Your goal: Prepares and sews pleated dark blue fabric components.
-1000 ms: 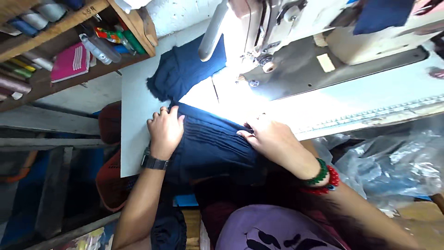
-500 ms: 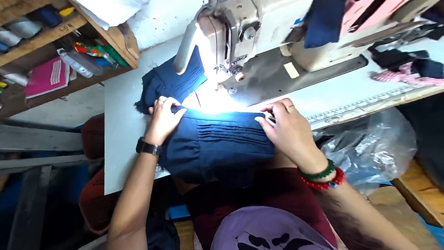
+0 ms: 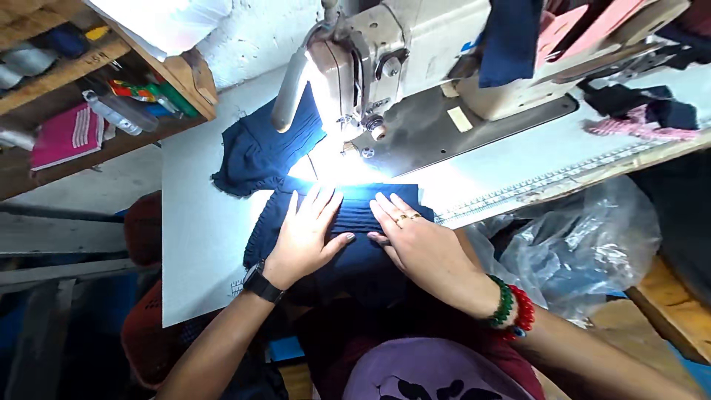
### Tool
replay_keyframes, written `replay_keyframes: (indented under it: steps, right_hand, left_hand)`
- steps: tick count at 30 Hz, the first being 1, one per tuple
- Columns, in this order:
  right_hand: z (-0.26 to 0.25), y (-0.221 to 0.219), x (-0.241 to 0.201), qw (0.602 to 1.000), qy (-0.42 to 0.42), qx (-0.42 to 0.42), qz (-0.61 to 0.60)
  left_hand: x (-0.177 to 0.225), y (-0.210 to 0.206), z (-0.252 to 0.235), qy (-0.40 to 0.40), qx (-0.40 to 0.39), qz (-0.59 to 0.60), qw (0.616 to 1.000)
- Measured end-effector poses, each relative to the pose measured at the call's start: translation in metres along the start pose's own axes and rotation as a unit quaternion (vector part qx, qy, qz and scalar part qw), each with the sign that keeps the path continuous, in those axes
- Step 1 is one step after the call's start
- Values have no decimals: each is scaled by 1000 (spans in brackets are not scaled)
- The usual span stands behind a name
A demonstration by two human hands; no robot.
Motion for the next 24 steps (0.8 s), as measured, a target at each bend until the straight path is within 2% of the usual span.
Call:
replay_keyframes:
  steps: [3, 6, 14, 20, 24]
  right_hand:
    - [-14, 0, -8, 1000, 16, 2, -1]
    - [-24, -9, -13, 1000, 21, -14, 6]
    - [-23, -16, -9, 1000, -2, -27, 6]
    - [-23, -16, -9, 1000, 3, -25, -1]
    - [-22, -16, -10, 1000, 4, -23, -6]
  left_hand:
    - [2, 0, -3, -4, -3, -21, 1000]
    - [-9, 0, -4, 26, -21, -22, 999]
    - [-38, 13, 2, 81, -7, -34, 996]
    - [-65, 39, 7, 72, 42, 11, 996]
    - [-108, 70, 6, 73, 94, 82, 989]
Point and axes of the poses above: each hand's wrist, its own z-axis away from the middle knuckle, its own y-axis out of the back of the hand, x = y × z, the point moved 10 cm from there along -z, towards the middle knuckle, and after that the axes turned 11 degrees about z, right-handed, at the moved point
